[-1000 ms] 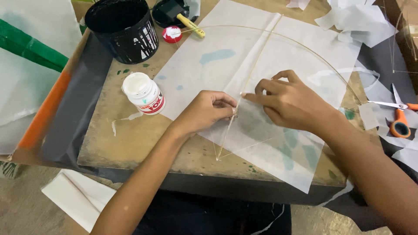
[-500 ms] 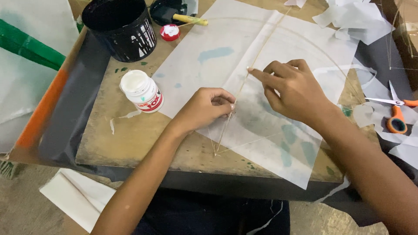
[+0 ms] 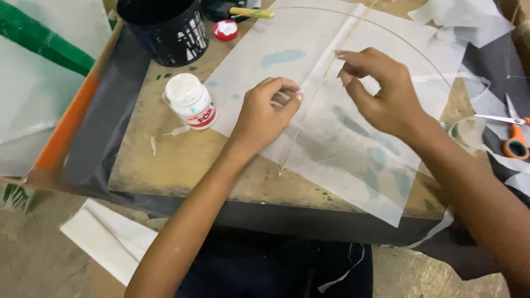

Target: Assembling a kite by applying glue to paper and attaching wooden frame sticks.

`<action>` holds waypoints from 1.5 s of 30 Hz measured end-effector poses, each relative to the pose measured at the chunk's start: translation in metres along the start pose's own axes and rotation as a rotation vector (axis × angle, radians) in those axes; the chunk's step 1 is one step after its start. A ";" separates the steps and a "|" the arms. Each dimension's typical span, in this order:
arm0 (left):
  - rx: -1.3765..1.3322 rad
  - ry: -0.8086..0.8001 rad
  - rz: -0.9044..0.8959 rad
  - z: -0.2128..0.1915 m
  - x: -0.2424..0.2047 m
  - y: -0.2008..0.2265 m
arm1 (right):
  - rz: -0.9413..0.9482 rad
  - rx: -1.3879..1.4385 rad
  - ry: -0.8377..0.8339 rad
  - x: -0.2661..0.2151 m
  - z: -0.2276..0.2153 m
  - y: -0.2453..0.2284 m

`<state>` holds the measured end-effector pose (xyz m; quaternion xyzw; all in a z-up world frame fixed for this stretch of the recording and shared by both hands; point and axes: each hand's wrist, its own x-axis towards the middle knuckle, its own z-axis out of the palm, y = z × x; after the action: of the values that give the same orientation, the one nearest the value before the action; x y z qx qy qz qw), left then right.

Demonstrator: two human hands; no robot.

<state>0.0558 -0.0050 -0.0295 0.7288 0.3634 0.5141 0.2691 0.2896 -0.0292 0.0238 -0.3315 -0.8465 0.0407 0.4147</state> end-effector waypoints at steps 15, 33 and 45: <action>-0.014 0.218 -0.070 -0.101 -0.032 0.042 | 0.101 0.309 -0.077 0.067 0.081 -0.079; 0.005 0.542 -0.164 -0.144 -0.050 -0.013 | 0.006 0.094 -0.198 0.083 0.144 -0.114; 0.091 0.120 0.074 -0.118 -0.046 -0.010 | -0.331 -0.203 -0.190 0.055 0.094 -0.119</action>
<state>-0.0676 -0.0346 -0.0241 0.7212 0.3747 0.5493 0.1941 0.1346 -0.0692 0.0406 -0.2228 -0.9243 -0.0821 0.2987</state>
